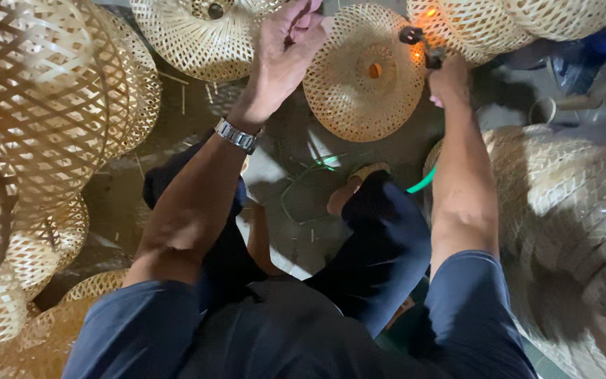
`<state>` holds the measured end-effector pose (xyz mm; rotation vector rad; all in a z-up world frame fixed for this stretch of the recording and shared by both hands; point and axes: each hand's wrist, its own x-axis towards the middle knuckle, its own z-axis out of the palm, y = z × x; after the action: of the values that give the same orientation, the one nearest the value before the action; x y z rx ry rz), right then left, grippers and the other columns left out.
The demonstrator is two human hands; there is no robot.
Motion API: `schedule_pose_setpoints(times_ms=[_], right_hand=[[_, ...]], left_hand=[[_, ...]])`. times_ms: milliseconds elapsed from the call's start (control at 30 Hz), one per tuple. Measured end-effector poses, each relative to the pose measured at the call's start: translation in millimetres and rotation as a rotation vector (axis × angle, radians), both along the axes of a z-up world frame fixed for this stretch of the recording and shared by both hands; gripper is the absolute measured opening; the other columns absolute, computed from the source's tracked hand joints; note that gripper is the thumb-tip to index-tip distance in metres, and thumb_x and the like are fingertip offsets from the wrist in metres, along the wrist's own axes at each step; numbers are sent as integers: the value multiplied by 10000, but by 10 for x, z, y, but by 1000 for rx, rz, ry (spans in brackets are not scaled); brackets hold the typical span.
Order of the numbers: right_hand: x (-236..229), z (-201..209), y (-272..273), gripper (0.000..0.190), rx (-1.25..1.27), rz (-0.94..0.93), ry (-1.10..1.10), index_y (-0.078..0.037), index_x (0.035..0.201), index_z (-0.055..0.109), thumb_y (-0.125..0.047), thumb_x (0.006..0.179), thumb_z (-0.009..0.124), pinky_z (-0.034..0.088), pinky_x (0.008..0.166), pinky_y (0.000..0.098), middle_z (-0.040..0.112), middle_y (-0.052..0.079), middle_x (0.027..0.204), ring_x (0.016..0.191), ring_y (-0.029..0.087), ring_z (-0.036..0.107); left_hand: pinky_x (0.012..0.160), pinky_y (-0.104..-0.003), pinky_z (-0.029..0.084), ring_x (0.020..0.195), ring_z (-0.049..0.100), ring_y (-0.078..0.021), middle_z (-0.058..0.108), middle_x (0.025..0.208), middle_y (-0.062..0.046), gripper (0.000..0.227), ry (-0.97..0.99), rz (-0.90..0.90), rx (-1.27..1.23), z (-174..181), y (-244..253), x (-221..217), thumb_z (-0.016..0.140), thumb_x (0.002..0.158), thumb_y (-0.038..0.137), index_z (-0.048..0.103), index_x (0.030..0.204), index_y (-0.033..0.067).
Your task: The person sits on the floor surrounded by woven baskets and uses a handheld blowtorch to apply heat to the surface of the baskets. They rotate the baskets with one hand while directing the flame with the other, treating multiple baskets in a repetitive sequence.
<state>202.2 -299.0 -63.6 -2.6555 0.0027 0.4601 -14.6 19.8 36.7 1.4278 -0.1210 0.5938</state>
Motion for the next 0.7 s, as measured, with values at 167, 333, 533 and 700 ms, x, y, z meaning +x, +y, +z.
schedule_pose_setpoints(times_ms=[167, 333, 533, 700], right_hand=[[248, -593, 427, 280, 890, -451, 134, 18, 1105, 747, -170, 1001, 568, 625, 586, 324, 722, 116, 946, 784, 191, 733], [-70, -552, 745, 386, 64, 268, -63, 58, 1090, 653, -286, 920, 616, 591, 703, 423, 675, 252, 958, 849, 332, 701], [-435, -299, 646, 370, -102, 598, -284, 29, 1099, 683, -290, 912, 678, 560, 772, 487, 672, 291, 1013, 914, 407, 685], [-341, -123, 312, 346, -139, 300, -277, 5, 1114, 703, -260, 892, 727, 548, 795, 513, 664, 292, 1069, 962, 430, 679]], left_hand=[[722, -205, 299, 819, 344, -31, 352, 898, 100, 176, -1, 43, 26, -71, -12, 22, 649, 1057, -8, 511, 1001, 86], [768, -227, 347, 827, 351, -57, 364, 896, 83, 246, -79, -237, -422, -185, 37, 194, 550, 1051, 348, 554, 991, 109], [729, -246, 370, 813, 392, -68, 386, 890, 67, 223, -12, 93, 150, -168, 4, 60, 691, 1110, 136, 490, 1019, 108], [705, -254, 313, 794, 336, -77, 318, 857, 64, 346, 10, 163, 182, -143, 43, 67, 720, 1062, 37, 416, 907, 94]])
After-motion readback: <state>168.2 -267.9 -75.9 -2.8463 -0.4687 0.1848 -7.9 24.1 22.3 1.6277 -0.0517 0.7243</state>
